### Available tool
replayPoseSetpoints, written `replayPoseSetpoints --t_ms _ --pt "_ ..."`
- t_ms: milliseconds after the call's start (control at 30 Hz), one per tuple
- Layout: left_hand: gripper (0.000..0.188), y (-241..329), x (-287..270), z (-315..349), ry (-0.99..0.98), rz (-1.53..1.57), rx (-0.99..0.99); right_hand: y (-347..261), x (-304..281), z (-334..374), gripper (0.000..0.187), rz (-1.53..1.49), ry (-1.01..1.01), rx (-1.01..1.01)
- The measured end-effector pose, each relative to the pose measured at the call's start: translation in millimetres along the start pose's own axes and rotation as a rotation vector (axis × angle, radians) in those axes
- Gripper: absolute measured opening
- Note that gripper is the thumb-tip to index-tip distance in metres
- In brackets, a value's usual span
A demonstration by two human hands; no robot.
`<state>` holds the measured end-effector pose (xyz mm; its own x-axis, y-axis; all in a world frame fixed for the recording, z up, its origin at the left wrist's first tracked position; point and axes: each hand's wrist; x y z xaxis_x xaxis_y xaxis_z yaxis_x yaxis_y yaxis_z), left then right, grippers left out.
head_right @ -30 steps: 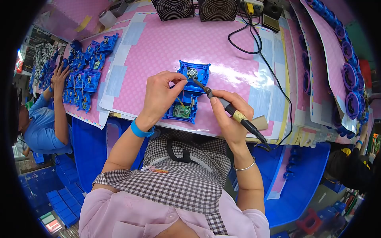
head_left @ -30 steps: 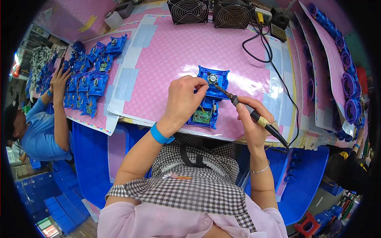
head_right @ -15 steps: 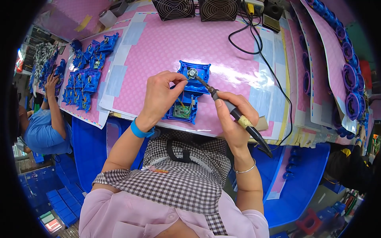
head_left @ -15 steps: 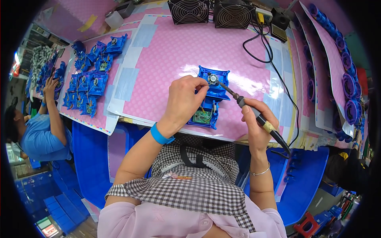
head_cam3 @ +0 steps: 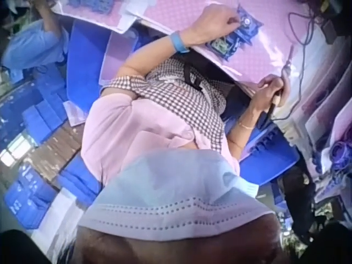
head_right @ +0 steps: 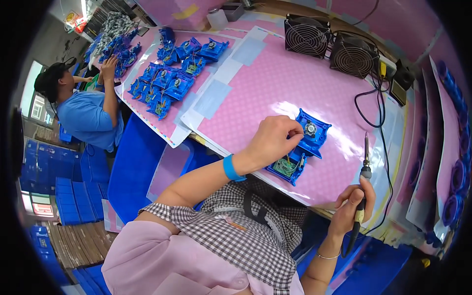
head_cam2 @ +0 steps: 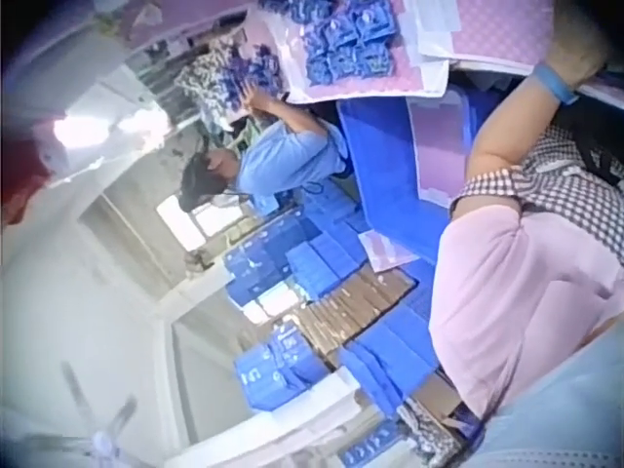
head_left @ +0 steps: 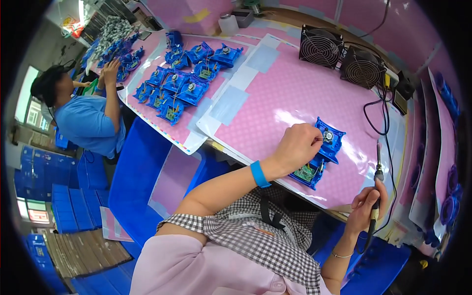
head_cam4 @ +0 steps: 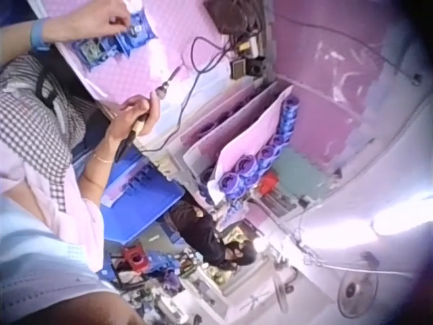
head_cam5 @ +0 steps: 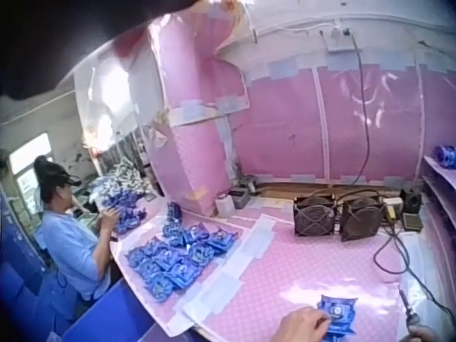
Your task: Soldering or melting specific points on blue plastic toy components using a handheld soldering iron on an assembly line.
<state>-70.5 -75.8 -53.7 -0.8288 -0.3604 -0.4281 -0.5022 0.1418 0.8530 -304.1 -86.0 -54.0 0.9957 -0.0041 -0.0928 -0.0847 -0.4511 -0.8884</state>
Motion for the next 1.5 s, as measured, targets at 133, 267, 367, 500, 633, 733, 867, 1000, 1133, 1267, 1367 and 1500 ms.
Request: replayPoseSetpoints --t_ms 133,267,367,500,633,733,867,1000,1133,1267,1367,1500 --pt "0.012 -1.6 3.9 0.1 -0.019 -0.07 0.016 -0.4 -1.4 4.4 0.031 0.169 -0.095 0.09" --pt "0.011 -2.8 5.1 -1.6 -0.038 -0.04 0.042 -0.3 -0.8 2.7 0.012 0.344 -0.254 -0.063" --pt "0.012 1.8 3.9 -3.2 -0.043 -0.02 -0.052 -5.8 4.6 -1.4 0.025 0.292 -0.306 -0.107" --pt "0.012 4.4 -8.1 -3.3 0.084 -0.112 0.169 -13.7 12.0 -1.4 0.048 0.431 -0.489 -0.112" --pt "0.024 -4.2 -66.1 23.6 0.301 0.052 -0.126 -14.4 43.0 4.1 0.05 0.456 -0.718 -0.105" --pt "0.032 -18.9 -103.8 55.7 0.593 0.204 -0.146 -10.7 100.3 -4.5 0.045 0.361 -0.744 -0.178" --pt "0.019 -40.3 -120.1 70.4 0.721 0.112 -0.076 -11.6 213.5 -39.1 0.042 0.218 -0.689 -0.402" --pt "0.016 -55.0 -128.9 62.3 0.623 -0.4 -0.036 -32.3 217.6 -53.9 0.037 0.109 -0.553 -0.411" --pt "0.045 -78.9 -143.3 25.8 0.345 -0.75 0.133 -52.7 155.5 -43.7 0.027 0.143 -0.391 -0.355" --pt "0.04 -107.0 -143.4 -25.2 0.132 -0.79 0.096 -50.8 77.3 -58.3 0.023 0.119 -0.13 -0.403" --pt "0.03 -125.5 -152.5 -47.4 0.213 -0.996 0.03 -52.0 1.0 -80.9 0.023 0.333 0.099 -0.388" --pt "0.027 -154.2 -168.4 -57.5 0.26 -0.983 0.061 -59.8 -102.0 -122.6 0.023 0.578 0.539 -0.248"
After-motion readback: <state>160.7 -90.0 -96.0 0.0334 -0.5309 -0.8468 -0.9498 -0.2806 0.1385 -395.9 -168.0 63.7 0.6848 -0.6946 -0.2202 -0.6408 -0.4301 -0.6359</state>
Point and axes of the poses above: each hand's wrist, its own z-axis away from the middle knuckle, its own x-axis out of the palm, y = z × x, and after that the axes turned 8 degrees about z, right-handed
